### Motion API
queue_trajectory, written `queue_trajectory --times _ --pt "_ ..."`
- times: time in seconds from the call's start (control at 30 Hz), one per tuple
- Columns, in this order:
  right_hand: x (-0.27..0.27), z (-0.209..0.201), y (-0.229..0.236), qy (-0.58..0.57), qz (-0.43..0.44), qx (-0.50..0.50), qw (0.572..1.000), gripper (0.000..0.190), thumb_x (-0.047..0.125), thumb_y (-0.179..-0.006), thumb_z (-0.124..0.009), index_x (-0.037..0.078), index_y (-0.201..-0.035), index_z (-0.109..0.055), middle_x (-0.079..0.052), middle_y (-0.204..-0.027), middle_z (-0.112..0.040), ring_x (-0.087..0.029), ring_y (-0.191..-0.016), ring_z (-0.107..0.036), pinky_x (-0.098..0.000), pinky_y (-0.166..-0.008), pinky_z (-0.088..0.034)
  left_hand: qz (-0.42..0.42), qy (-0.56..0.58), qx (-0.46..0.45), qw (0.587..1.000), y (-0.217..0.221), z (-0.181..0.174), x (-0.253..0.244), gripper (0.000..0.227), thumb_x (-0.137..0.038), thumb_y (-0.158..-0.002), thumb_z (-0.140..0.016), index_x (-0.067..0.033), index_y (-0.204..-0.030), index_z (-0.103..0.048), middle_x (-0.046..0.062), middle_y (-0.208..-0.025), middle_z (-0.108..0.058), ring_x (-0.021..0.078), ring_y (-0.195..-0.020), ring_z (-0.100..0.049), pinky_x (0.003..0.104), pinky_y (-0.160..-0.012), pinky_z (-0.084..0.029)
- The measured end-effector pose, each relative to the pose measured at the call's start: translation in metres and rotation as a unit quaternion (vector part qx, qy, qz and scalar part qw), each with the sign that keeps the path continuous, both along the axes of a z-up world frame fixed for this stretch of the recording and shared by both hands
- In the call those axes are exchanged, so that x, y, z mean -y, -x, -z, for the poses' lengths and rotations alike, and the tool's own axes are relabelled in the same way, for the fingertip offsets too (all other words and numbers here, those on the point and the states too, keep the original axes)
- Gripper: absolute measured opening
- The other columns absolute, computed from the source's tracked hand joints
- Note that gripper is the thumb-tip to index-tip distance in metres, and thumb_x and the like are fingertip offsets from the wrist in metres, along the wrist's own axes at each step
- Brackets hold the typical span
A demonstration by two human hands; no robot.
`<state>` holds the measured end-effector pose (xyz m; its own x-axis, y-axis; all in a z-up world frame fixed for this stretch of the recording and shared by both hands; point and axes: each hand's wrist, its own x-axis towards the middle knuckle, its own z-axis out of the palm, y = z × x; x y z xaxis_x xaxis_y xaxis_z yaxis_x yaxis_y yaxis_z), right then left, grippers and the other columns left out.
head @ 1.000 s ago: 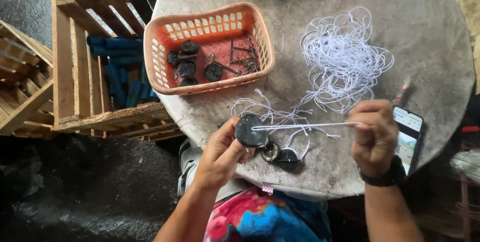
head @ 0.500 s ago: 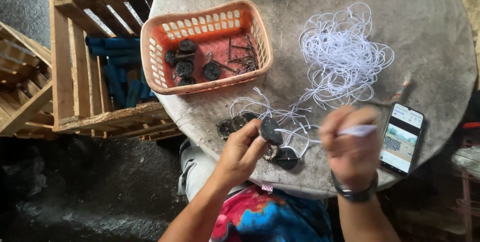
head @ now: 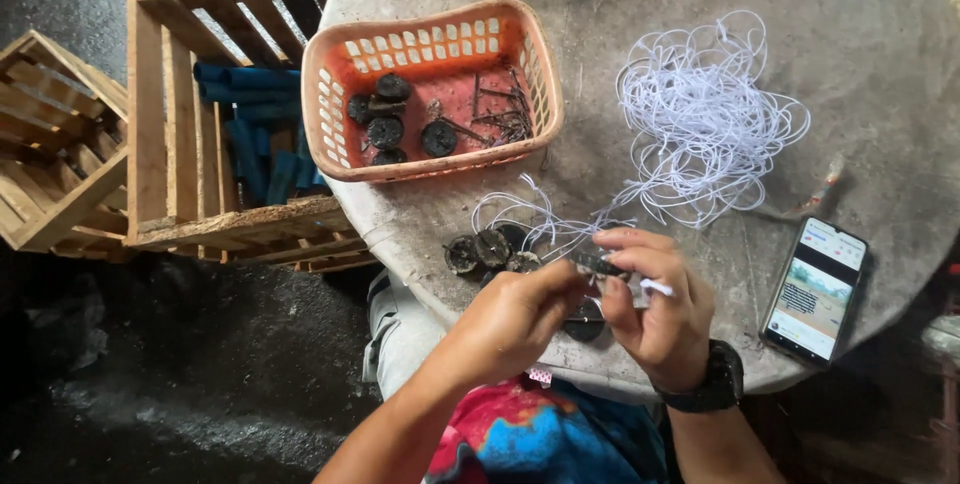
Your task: Assembling candle wicks by threading white string through small black circular bases at a workshop table.
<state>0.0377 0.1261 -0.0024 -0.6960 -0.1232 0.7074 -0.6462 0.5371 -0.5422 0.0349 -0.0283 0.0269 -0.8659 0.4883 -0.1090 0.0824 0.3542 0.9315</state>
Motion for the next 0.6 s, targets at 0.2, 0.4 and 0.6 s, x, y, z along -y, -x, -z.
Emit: queue_trajectory --times 0.2,0.4,0.6 --pt "-0.008 0.005 -0.017 0.101 -0.030 0.042 0.993 0.013 0.017 -0.086 -0.043 0.006 -0.094 -0.041 -0.017 -0.094 -0.057 -0.024 -0.088 -0.058 -0.0300 -0.080 -0.049 0.058 0.267 -0.188 0.944 0.007 0.039 -0.004 0.008 -0.020 -0.077 -0.050 -0.0132 -0.075 -0.047 0.010 -0.056 -0.057 0.0345 -0.049 -0.055 0.046 -0.041 -0.040" --pt "-0.019 0.004 -0.024 0.251 0.043 0.088 0.963 0.012 0.013 -0.083 -0.042 0.005 -0.090 -0.037 -0.019 -0.088 -0.051 -0.022 -0.080 -0.054 -0.0188 -0.051 -0.047 -0.104 0.296 -0.322 0.893 0.099 -0.007 0.029 0.022 -0.001 -0.085 -0.039 -0.0082 -0.069 -0.052 0.002 -0.058 -0.051 0.0102 -0.037 -0.040 0.023 -0.025 -0.036" --pt "-0.020 0.007 -0.035 0.268 0.033 0.118 0.956 0.012 0.013 -0.084 -0.044 0.007 -0.094 -0.040 -0.016 -0.093 -0.053 -0.017 -0.079 -0.055 -0.0161 -0.055 -0.048 0.040 0.500 -0.239 0.831 0.212 0.046 0.026 0.021 -0.004 -0.070 -0.046 -0.0064 -0.082 -0.063 0.015 -0.083 -0.061 0.0362 -0.077 -0.059 0.045 -0.058 -0.047"
